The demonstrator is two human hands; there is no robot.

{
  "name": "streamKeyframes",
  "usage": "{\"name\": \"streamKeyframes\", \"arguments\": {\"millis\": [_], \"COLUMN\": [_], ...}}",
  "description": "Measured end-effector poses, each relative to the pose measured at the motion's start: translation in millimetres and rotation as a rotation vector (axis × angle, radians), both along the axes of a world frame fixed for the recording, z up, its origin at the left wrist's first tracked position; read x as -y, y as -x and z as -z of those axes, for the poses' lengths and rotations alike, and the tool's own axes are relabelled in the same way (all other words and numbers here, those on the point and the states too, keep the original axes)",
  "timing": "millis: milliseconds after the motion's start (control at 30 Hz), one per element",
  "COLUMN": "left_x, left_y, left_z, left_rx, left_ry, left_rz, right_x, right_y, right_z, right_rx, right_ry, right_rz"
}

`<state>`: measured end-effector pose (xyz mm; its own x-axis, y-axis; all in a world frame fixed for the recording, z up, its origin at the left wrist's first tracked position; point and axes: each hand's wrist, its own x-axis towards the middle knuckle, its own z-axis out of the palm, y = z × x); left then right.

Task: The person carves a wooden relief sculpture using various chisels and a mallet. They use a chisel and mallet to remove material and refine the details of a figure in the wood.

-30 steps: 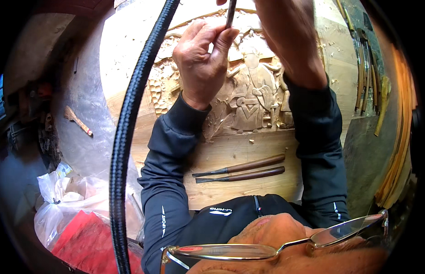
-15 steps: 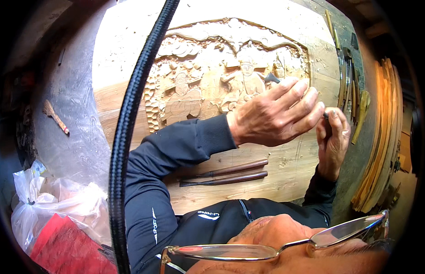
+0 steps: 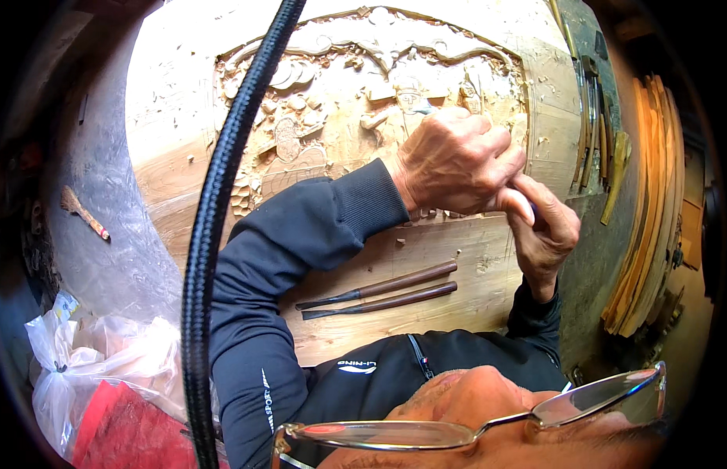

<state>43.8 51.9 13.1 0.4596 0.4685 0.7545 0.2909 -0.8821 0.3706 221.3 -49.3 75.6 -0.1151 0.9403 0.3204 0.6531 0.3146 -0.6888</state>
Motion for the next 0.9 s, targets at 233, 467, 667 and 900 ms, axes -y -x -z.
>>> {"name": "streamKeyframes", "arguments": {"millis": [233, 467, 667, 900], "left_x": [-11.2, -17.2, -15.9, -14.9], "left_y": [-5.9, 1.7, 1.5, 1.3], "left_z": [-1.0, -0.8, 1.1, 1.9], "left_rx": [0.078, 0.094, 0.065, 0.088], "left_ry": [0.069, 0.182, 0.225, 0.207], "left_rz": [0.052, 0.024, 0.01, -0.001], "right_x": [-32.0, -55.3, -59.4, -63.9], "right_y": [-10.3, -4.3, -6.9, -11.3], "right_z": [-20.5, -31.2, -28.9, -26.3], "right_rx": [0.092, 0.166, 0.193, 0.218], "right_ry": [-0.028, -0.006, -0.001, -0.004], "right_rz": [-0.088, -0.238, -0.255, -0.273]}}
